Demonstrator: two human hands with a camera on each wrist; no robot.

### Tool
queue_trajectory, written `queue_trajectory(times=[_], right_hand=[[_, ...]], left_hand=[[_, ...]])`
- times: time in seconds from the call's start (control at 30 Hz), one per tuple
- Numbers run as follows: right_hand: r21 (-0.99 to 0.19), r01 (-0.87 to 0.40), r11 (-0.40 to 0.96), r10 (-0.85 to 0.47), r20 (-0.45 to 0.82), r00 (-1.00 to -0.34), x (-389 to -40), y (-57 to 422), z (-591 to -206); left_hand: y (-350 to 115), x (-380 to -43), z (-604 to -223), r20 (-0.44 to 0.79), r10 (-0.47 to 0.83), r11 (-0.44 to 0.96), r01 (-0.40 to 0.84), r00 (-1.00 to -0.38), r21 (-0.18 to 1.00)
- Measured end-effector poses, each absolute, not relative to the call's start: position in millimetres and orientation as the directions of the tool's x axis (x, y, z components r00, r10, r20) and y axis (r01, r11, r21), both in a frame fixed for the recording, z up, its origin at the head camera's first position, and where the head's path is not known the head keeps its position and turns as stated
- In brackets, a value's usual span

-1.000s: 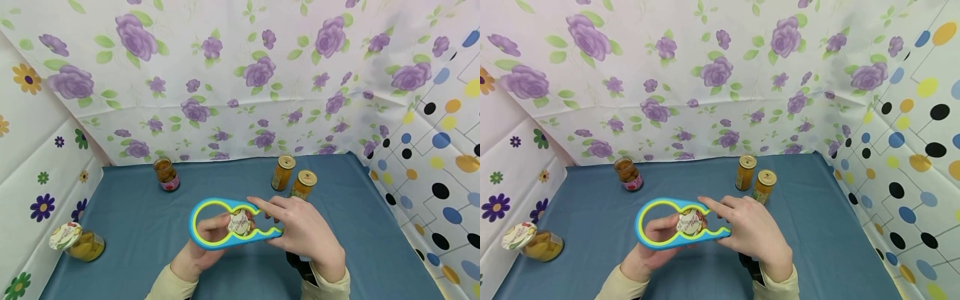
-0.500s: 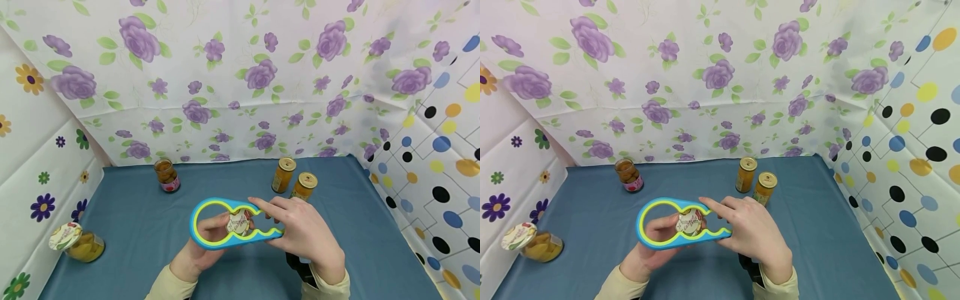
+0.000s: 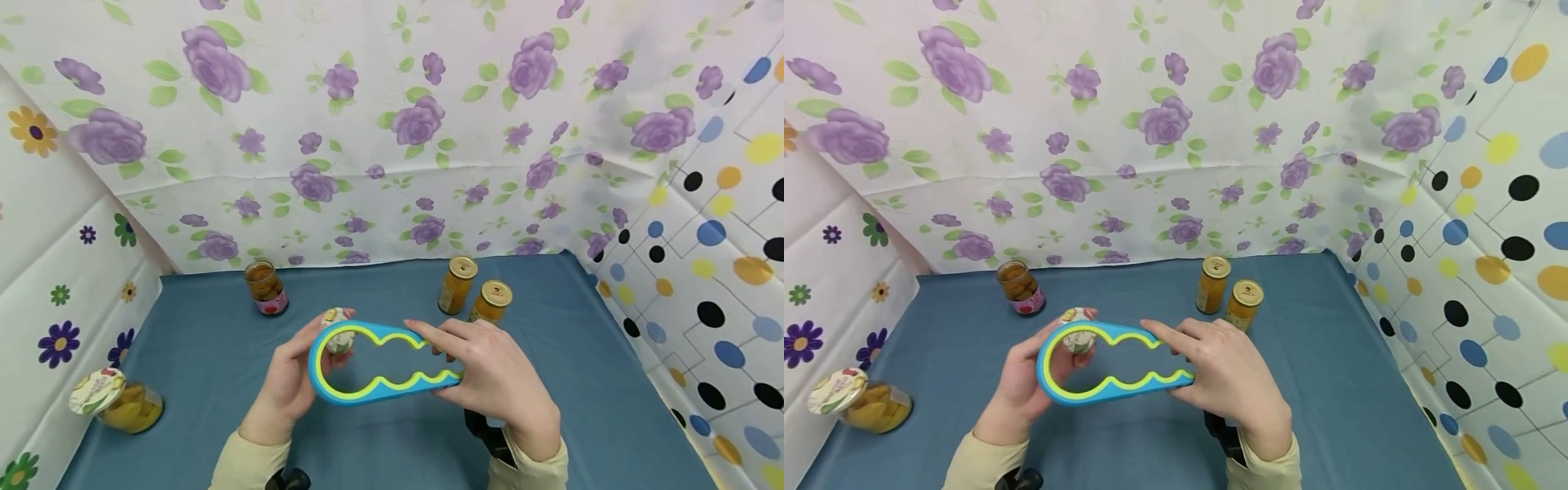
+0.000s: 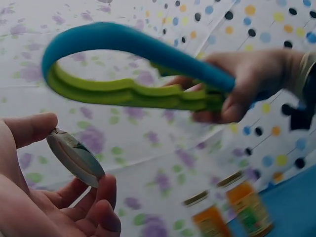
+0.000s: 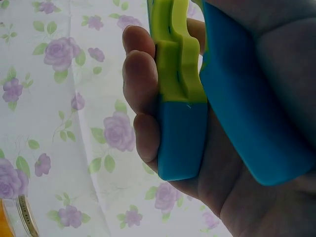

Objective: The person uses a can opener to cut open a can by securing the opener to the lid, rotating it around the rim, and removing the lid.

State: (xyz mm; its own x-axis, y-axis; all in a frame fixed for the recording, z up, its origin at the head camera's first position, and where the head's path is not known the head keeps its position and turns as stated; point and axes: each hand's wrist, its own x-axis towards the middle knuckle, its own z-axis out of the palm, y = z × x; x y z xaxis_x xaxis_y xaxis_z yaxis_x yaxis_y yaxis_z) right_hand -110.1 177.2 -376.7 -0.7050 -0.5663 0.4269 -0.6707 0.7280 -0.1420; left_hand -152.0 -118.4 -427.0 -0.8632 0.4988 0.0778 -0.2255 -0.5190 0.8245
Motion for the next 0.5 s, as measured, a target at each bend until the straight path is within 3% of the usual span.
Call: queue_trajectory(times=[0.23,0.5], right_hand=[[-0.138,-0.666,0.733,-0.565,0.423,-0.709,-111,177,-380],[-0.155,-0.655,0.74,-0.559,0.399,-0.727,-113,177,-380]], left_hand=[[-158,-168,-425,0.14,0.134,-0.283,0.097,-0.981,0.954],[-188,-186,-433,0.088,-0.156,-0.082,0.102,-0.984,0.991]])
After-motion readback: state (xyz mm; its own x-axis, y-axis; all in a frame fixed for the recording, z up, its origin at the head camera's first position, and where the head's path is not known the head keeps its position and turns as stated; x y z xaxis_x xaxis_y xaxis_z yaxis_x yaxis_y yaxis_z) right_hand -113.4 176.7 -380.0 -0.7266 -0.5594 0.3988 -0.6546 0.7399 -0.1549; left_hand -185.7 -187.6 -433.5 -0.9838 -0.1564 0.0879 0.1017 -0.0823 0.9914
